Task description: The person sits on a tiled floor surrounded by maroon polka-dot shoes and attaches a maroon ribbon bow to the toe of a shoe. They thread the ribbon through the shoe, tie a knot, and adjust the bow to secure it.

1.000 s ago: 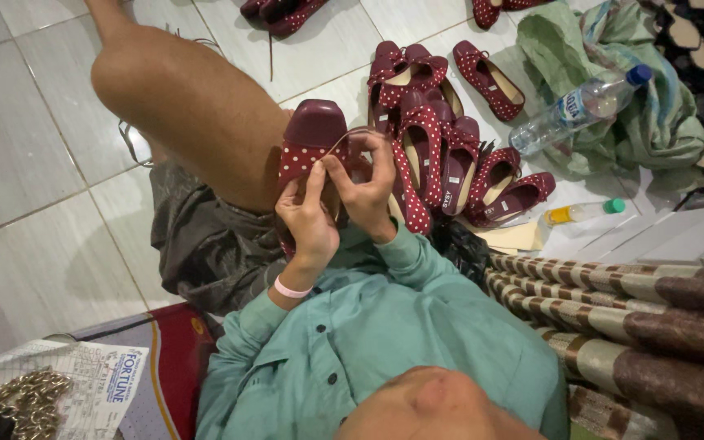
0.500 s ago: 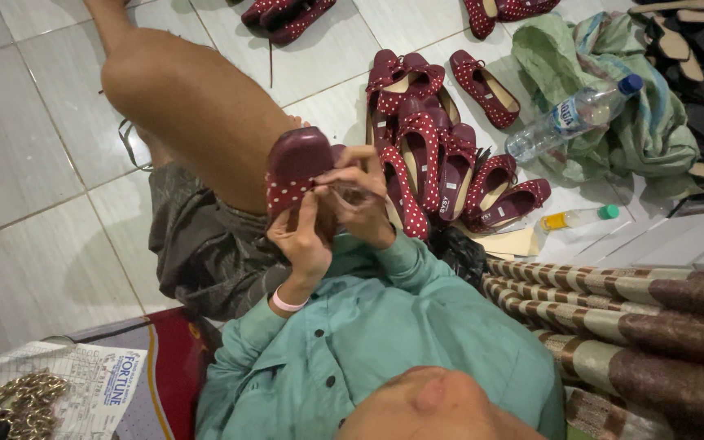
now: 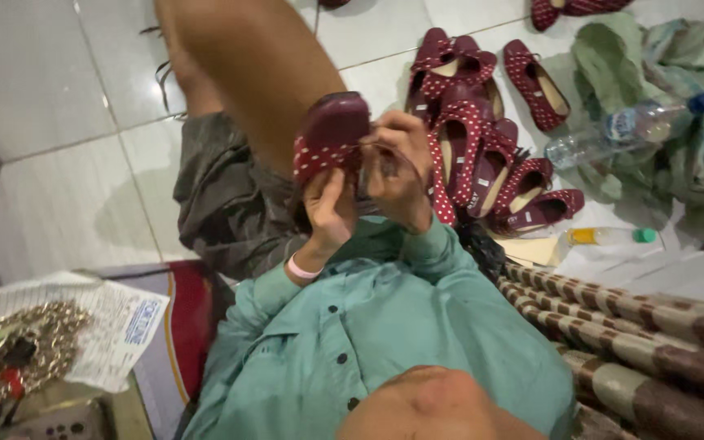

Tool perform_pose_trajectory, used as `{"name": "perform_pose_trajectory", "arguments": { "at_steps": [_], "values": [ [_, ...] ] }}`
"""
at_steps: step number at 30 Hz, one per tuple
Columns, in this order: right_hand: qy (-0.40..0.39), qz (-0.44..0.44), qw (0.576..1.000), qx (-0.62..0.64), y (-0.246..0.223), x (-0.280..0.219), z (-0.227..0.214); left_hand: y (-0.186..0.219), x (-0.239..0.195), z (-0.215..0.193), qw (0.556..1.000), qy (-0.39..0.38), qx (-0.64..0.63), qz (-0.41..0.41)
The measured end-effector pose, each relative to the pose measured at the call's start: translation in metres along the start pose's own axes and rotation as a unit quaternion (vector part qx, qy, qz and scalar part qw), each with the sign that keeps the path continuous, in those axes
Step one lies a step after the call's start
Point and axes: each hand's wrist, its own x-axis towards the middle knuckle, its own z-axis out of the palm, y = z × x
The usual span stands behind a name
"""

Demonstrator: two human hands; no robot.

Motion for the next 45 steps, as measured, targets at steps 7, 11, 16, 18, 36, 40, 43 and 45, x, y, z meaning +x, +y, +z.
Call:
{"name": "perform_pose_trajectory", "arguments": {
  "at_steps": [7, 11, 16, 18, 36, 40, 43, 45],
  "values": [
    [0.010, 0.000, 1.000, -0.017, -0.016, -0.010, -0.008, -0.022, -0.005, -0.023, 0.998, -0.038, -0.045, 0.001],
    [0.036, -0.035, 0.997, -0.064, -0.019, -0.008, -0.002, -0.025, -0.002, -0.018, 1.000, 0.002, -0.004, -0.015],
    [0.048, -0.049, 0.993, -0.092, -0.020, -0.010, -0.001, -0.020, 0.000, -0.004, 0.998, 0.046, 0.050, 0.000],
    [0.044, -0.047, 0.995, -0.076, -0.019, -0.011, -0.001, -0.018, -0.001, -0.001, 0.998, 0.032, 0.050, -0.007],
    [0.038, -0.081, 0.993, -0.077, -0.017, -0.014, 0.000, -0.027, -0.004, -0.019, 0.992, 0.049, 0.111, -0.012],
    [0.074, -0.085, 0.990, -0.084, -0.014, -0.013, 0.002, -0.026, -0.003, -0.019, 0.989, 0.059, 0.134, -0.009],
    [0.048, -0.096, 0.992, -0.061, -0.011, -0.011, 0.000, -0.025, -0.002, -0.019, 0.990, 0.057, 0.131, -0.005],
    [0.031, -0.091, 0.994, -0.044, -0.011, -0.012, -0.002, -0.021, -0.003, -0.019, 0.989, 0.047, 0.141, -0.006]
  ]
}}
